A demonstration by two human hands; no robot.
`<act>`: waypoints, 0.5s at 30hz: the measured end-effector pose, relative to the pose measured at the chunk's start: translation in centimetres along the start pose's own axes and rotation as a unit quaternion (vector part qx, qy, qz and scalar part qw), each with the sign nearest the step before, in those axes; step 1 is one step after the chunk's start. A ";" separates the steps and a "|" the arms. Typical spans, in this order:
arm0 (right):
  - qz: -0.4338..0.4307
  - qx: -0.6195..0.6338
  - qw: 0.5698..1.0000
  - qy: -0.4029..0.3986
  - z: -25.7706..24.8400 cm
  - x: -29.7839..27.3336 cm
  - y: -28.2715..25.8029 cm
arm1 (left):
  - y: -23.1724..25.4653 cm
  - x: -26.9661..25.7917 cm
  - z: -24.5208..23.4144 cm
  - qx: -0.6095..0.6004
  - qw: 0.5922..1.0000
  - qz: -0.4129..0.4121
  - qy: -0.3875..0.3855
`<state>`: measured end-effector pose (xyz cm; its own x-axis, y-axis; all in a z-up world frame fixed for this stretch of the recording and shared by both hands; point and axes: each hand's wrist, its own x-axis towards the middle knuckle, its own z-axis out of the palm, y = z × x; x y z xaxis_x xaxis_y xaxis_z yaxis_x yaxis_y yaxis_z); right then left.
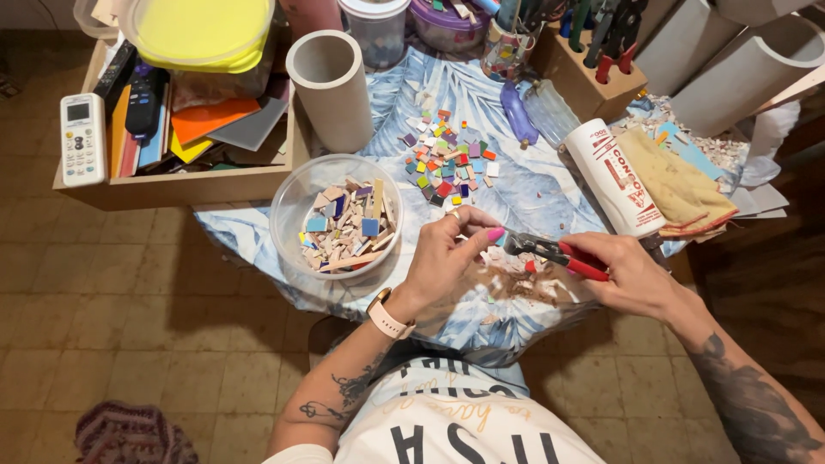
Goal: Selecting small mosaic tiles from a container and cutting them into smaller fragments using mosaic nippers
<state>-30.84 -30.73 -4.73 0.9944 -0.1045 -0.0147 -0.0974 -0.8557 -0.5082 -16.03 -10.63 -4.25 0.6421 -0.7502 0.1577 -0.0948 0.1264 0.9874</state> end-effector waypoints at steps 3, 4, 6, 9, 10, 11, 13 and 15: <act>0.008 -0.006 1.000 -0.014 -0.3 -0.2 0.1 | 0.0 -0.1 0.1 0.007 1.000 0.025 0.000; 0.011 -0.006 1.000 -0.012 -0.2 -0.3 0.2 | 0.1 -0.1 0.2 0.007 1.000 0.025 -0.003; 0.017 -0.005 1.000 -0.025 0.0 -0.3 0.5 | 0.3 -0.1 0.3 0.035 0.998 0.044 0.001; 0.003 0.007 1.000 -0.014 -0.1 -0.5 0.4 | 0.2 -0.1 0.5 0.044 0.997 0.057 0.010; 0.005 0.008 1.000 -0.015 -0.3 -0.4 -0.1 | -0.2 0.0 0.6 0.043 0.997 0.055 0.009; 0.000 0.046 0.999 0.003 -0.6 -0.2 -0.6 | -0.6 0.0 0.7 -0.003 0.998 0.054 0.023; -0.005 0.082 0.996 0.022 -0.9 0.1 -1.1 | -1.0 0.2 0.8 -0.049 0.997 0.055 0.037; -0.005 0.080 0.997 0.019 -0.9 0.1 -1.1 | -1.1 0.1 0.8 -0.043 0.997 0.052 0.034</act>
